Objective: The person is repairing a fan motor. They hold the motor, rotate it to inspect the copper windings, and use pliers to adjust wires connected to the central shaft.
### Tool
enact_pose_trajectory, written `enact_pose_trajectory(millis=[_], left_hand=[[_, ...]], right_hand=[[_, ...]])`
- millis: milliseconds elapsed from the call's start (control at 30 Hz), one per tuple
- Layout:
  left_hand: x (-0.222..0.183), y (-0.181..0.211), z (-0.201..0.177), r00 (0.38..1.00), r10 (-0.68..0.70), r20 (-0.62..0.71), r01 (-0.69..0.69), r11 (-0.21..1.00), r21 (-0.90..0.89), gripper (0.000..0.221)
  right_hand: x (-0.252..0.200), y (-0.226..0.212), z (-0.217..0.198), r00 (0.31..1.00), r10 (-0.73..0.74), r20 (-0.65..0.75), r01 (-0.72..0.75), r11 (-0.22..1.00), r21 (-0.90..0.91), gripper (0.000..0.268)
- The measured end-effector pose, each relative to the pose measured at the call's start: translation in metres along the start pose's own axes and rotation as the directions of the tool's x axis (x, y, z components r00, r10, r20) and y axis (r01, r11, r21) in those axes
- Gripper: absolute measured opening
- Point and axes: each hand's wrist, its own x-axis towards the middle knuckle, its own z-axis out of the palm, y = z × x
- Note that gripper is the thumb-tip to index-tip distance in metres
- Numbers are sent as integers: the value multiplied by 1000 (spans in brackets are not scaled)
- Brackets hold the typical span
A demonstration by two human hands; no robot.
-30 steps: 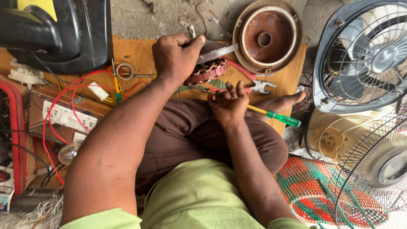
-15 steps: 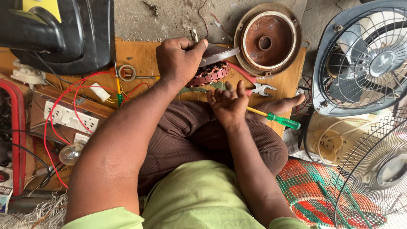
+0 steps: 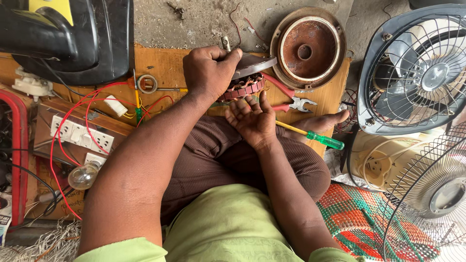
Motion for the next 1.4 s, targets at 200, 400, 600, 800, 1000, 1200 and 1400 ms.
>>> enact_pose_trajectory(millis=[200,400,600,800,1000,1200,1400], left_hand=[[6,-1,-2,1000,-16,12,16,1000,-1,29],[8,1,-4,1000,-23,6,23,1000,0,33],[11,3,-3,996,-81,38,82,996,-22,31],[15,0,-5,997,-69,46,72,996,-50,29],[15,-1,-8,998,-46,34,47,999,-19,30],[15,4,-7,999,-31,12,31,999,-42,28],[13,5,-8,1000,-26,3,26,1000,2,29]], right_hand=[[15,-13,-21,967,-185,176,140,961,237,60],[-15,0,16,998,-59,30,58,998,35,104],[-34,5,60,979,33,199,-45,997,57,140],[-26,4,70,968,42,249,-56,997,52,145],[-14,8,69,962,46,270,-66,996,63,138],[-11,10,65,924,22,381,-43,998,44,133],[0,12,63,968,38,247,-71,989,126,132]])
